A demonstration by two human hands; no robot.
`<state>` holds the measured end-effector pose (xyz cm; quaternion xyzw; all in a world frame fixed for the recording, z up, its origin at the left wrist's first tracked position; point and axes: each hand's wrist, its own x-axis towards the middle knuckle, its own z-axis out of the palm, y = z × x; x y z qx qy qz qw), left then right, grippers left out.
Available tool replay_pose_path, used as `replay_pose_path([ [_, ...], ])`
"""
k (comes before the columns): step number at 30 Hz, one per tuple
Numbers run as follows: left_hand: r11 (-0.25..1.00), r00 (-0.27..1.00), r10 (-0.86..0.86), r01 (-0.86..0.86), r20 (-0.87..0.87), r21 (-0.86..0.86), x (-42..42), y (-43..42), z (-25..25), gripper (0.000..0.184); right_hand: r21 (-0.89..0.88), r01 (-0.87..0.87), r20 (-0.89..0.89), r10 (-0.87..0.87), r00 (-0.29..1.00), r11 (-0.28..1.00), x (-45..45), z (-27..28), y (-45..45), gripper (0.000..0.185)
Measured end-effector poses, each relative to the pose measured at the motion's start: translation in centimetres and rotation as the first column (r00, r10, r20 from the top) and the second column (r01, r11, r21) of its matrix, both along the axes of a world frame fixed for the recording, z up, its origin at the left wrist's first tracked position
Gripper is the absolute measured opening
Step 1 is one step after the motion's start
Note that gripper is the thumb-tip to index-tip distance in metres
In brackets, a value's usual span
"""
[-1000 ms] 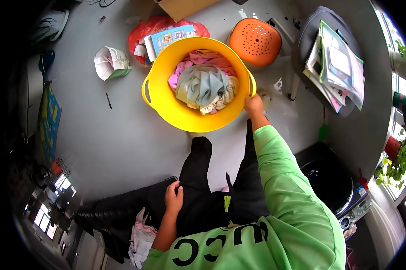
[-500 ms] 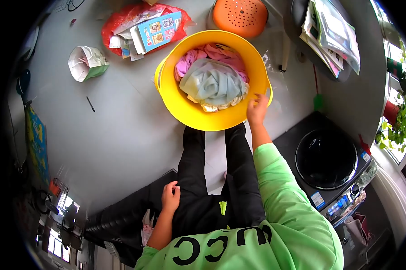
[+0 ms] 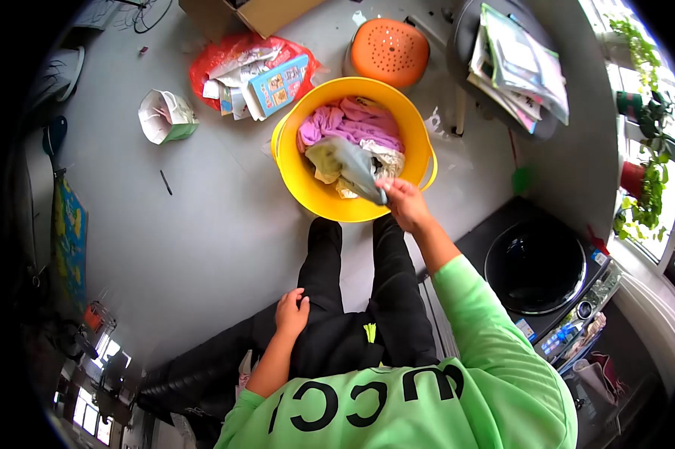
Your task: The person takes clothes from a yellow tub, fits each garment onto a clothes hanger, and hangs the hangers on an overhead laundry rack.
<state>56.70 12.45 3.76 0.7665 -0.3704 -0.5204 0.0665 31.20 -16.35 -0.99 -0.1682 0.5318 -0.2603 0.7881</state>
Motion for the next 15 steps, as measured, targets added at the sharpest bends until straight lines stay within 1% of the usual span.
replay_pose_path([
  [1, 0.998, 1.000, -0.018, 0.017, -0.016, -0.064, -0.5, -0.9, 0.6, 0.029, 0.033, -0.023, 0.048, 0.021, 0.999, 0.999, 0.2, 4.1, 0.3, 0.016],
  [4, 0.955, 0.983, -0.101, 0.054, -0.151, -0.290, -3.1, -6.7, 4.8, 0.036, 0.011, 0.048, 0.148, -0.049, 0.988, 0.999, 0.0, 15.4, 1.9, 0.016],
  [5, 0.940, 0.968, -0.163, 0.094, -0.192, -0.327, -3.9, -9.0, 6.8, 0.039, 0.010, 0.080, 0.184, -0.081, 0.980, 0.997, -0.4, 18.9, 2.5, 0.017],
  [6, 0.926, 0.952, -0.215, 0.127, -0.219, -0.356, -5.1, -10.4, 7.7, 0.053, 0.010, 0.111, 0.220, -0.110, 0.969, 0.994, -0.6, 22.0, 3.1, 0.017],
  [8, 0.882, 0.938, -0.238, 0.100, -0.253, -0.461, -7.3, -13.9, 11.6, 0.068, -0.016, 0.189, 0.282, -0.177, 0.943, 0.982, -0.6, 27.6, 4.7, 0.017],
  [10, 0.757, 0.958, -0.182, -0.009, -0.223, -0.653, -9.6, -15.8, 13.2, 0.081, -0.004, 0.257, 0.379, -0.237, 0.895, 0.966, 0.1, 32.0, 6.2, 0.017],
  [12, 0.693, 0.965, -0.179, -0.013, -0.190, -0.721, -11.0, -17.4, 14.2, 0.071, 0.049, 0.303, 0.501, -0.286, 0.817, 0.952, 0.8, 35.5, 7.6, 0.016],
  [13, 0.659, 0.969, -0.176, -0.014, -0.173, -0.752, -11.4, -18.2, 14.5, 0.066, 0.056, 0.354, 0.553, -0.324, 0.767, 0.934, 1.1, 37.1, 7.9, 0.017],
  [15, 0.540, 0.959, -0.225, -0.026, -0.174, -0.842, -11.1, -19.4, 14.9, 0.053, 0.084, 0.455, 0.649, -0.395, 0.650, 0.886, 1.4, 40.4, 8.7, 0.018],
])
